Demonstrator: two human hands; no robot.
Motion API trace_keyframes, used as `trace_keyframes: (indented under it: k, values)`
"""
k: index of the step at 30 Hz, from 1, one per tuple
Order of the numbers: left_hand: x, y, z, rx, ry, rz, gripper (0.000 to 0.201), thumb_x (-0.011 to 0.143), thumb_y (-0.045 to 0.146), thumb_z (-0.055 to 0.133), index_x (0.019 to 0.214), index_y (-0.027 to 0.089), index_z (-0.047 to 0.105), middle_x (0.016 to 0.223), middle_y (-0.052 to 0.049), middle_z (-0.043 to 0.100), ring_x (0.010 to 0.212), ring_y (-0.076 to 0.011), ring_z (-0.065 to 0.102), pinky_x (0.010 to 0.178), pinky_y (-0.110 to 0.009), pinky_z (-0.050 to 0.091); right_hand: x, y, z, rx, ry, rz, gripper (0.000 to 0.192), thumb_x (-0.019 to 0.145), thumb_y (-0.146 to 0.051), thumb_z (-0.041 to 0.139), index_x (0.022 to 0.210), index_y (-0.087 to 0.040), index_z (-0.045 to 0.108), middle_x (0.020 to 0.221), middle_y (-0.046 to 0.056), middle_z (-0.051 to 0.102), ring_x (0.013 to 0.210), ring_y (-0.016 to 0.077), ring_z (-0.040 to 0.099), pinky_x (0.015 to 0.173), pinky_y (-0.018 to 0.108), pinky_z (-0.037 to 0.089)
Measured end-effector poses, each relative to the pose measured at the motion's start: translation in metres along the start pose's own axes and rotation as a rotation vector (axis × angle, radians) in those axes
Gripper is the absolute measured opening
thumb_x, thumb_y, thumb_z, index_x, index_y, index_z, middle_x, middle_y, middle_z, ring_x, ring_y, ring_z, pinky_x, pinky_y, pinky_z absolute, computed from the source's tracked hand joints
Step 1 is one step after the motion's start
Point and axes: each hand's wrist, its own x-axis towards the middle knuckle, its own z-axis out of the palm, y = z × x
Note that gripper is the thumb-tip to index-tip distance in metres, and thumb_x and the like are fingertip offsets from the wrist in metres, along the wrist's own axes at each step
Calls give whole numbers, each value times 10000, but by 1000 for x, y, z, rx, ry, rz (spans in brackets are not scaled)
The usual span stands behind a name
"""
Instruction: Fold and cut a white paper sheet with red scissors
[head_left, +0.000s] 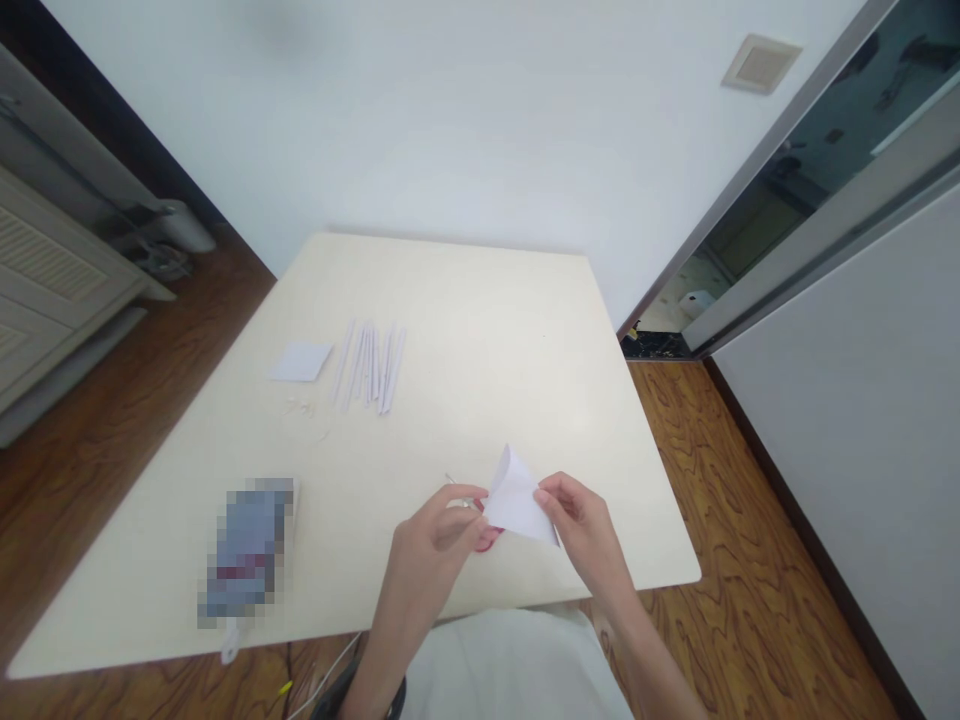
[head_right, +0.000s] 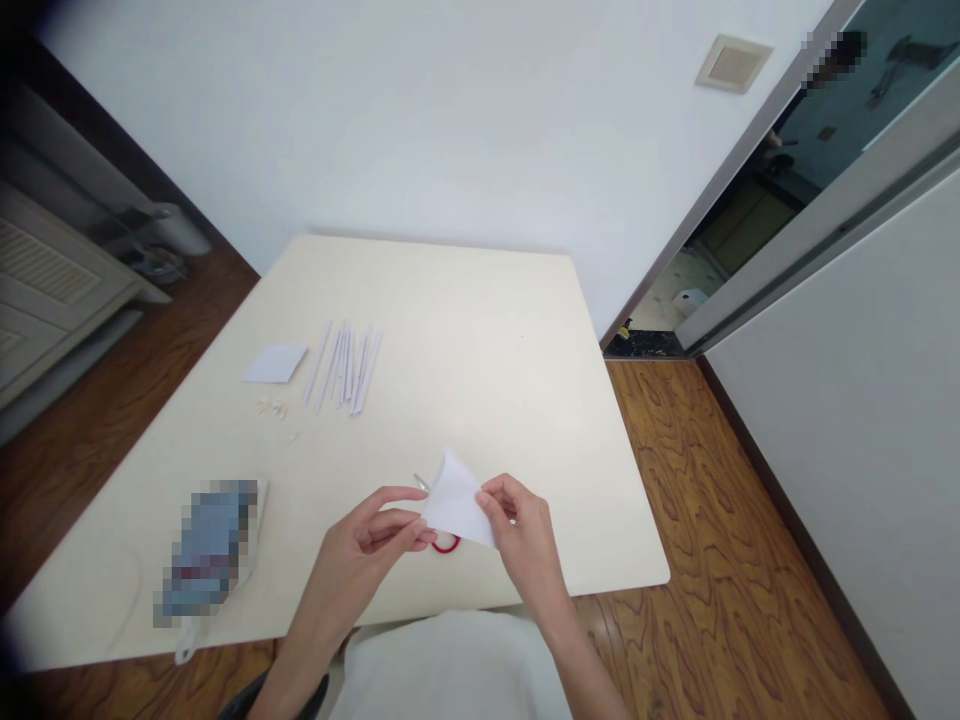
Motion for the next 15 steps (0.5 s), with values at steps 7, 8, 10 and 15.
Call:
trace_keyframes:
  k: [7, 8, 10, 15]
  values:
    - [-4, -21, 16, -102, 21, -49, 268, 730, 289, 672, 954, 156, 606, 679, -60, 758, 717, -234, 728, 710, -320, 582, -1, 17, -18, -63, -62, -17, 214, 866, -306, 535, 696, -179, 567, 664, -9, 559, 649, 148, 513, 598, 238, 383]
    - [-4, -22, 17, -105, 23, -50, 276, 723, 284, 679, 953, 152, 606, 667, -60, 755, 713, -236, 728, 698, -315, 582, 0, 18, -18, -62, -60, -22, 223, 870, -306, 528, 688, -180, 553, 649, -13, 540, 635, 144, 501, 586, 236, 380]
    - [-1, -22, 17, -104, 31, -42, 281, 717, 273, 686, 955, 151, 604, 671, -62, 756, 715, -234, 728, 685, -302, 580, 1, 19, -16, -55, -55, -36, 238, 883, -313, 504, 682, -186, 523, 625, -21, 506, 614, 139, 483, 561, 231, 380]
    - [9, -14, 14, -82, 83, -2, 285, 718, 259, 690, 970, 165, 597, 658, -32, 750, 695, -206, 723, 687, -264, 566, 11, 20, -11, -36, -61, -54, 217, 896, -334, 477, 736, -199, 534, 583, -37, 453, 557, 134, 453, 474, 217, 357]
